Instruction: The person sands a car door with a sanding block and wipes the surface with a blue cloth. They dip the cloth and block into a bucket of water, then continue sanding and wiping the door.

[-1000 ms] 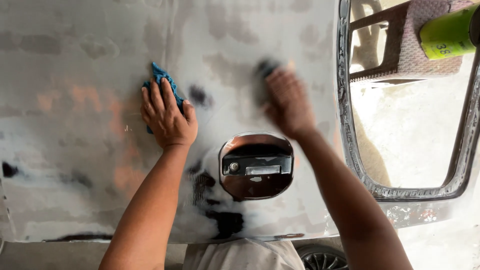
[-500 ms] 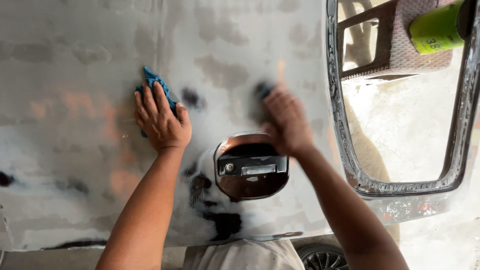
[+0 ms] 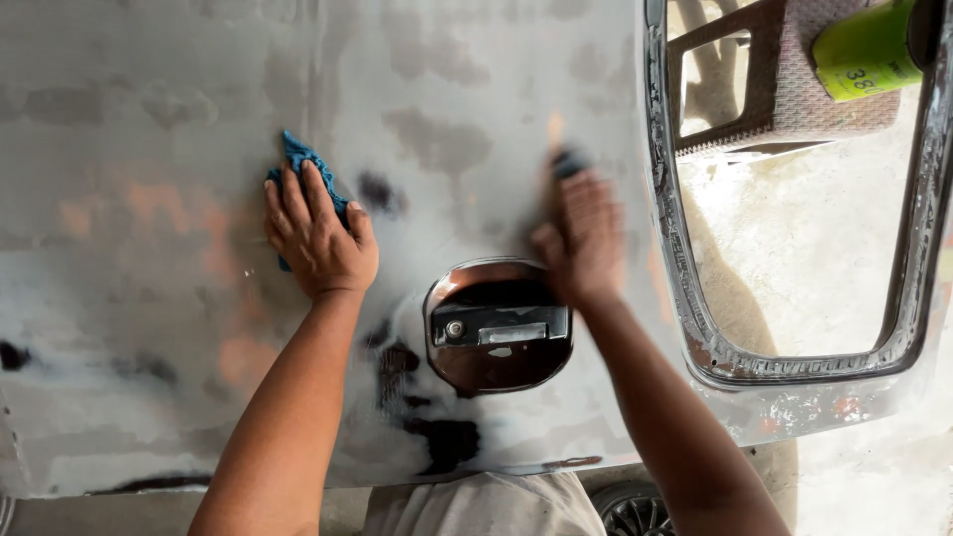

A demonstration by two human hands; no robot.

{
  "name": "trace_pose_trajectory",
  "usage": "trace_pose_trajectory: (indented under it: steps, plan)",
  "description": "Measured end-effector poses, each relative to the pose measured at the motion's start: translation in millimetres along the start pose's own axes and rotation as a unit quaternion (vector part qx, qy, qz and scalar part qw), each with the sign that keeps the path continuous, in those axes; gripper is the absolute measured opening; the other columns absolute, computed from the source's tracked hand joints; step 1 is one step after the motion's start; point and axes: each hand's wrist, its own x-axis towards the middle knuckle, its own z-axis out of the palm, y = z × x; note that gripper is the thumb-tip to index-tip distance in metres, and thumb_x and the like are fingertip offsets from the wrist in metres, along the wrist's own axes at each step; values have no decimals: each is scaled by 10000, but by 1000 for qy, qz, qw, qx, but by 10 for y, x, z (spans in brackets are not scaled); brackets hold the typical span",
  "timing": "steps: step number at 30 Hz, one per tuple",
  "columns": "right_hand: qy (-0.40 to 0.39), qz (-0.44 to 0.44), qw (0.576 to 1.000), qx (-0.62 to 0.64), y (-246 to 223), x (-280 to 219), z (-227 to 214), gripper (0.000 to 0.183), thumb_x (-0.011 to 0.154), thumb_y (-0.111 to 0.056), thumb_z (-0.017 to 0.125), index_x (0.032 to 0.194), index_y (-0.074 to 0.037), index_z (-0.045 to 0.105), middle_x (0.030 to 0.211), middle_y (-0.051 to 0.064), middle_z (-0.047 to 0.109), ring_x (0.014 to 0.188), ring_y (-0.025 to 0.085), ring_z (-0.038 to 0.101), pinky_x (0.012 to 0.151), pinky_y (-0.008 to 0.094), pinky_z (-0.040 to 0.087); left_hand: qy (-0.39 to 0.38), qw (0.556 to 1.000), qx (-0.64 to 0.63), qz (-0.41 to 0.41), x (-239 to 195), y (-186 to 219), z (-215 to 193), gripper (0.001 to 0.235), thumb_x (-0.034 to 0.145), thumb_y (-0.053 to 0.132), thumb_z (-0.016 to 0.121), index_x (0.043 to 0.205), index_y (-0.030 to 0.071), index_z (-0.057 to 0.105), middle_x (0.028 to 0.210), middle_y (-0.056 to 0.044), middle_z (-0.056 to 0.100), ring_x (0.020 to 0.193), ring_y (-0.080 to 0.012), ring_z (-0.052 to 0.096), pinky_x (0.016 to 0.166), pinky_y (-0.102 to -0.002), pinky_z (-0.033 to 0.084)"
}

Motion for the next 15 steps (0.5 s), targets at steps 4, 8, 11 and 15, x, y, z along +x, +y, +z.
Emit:
trace_pose_trajectory:
  steps: [4, 8, 11, 15]
  plan:
    - [44, 128, 989, -52, -234, 168, -158, 774, 1091, -496, 527, 1663, -77, 218, 1731, 205, 171, 1591, 440, 128, 1289, 568, 89, 2, 1000, -6, 3, -3, 45, -3, 703, 1006, 333, 568, 1622, 47, 389, 1658, -209, 333, 1517, -458, 281, 1205, -619, 235]
    - [-91, -89, 992, 6, -750, -126, -138, 861, 1003, -530, 564, 1629, -56, 211, 1701, 208, 179, 1575, 416, 143, 1270, 568, 90, -12, 1000, 3, -6, 11, 29, -37, 700, 1002, 331, 569, 1616, 45, 395, 1655, -205, 338, 1514, -462, 283, 1195, -622, 240]
    - [-140, -137, 981, -18, -436, -114, -137, 885, 958, -549, 572, 1621, -81, 220, 1696, 189, 213, 1574, 400, 151, 1273, 559, 95, -8, 1000, -1, -2, -1, 47, 7, 697, 1000, 336, 576, 1606, 38, 403, 1653, -207, 344, 1513, -464, 287, 1192, -620, 246]
    - [6, 75, 995, -59, -14, 288, -152, 821, 1083, -506, 523, 1686, -59, 190, 1734, 236, 193, 1612, 403, 129, 1298, 560, 72, 1, 1000, 0, 1, -30, 21, -17, 699, 995, 339, 583, 1604, 38, 415, 1643, -213, 357, 1507, -467, 296, 1195, -622, 250]
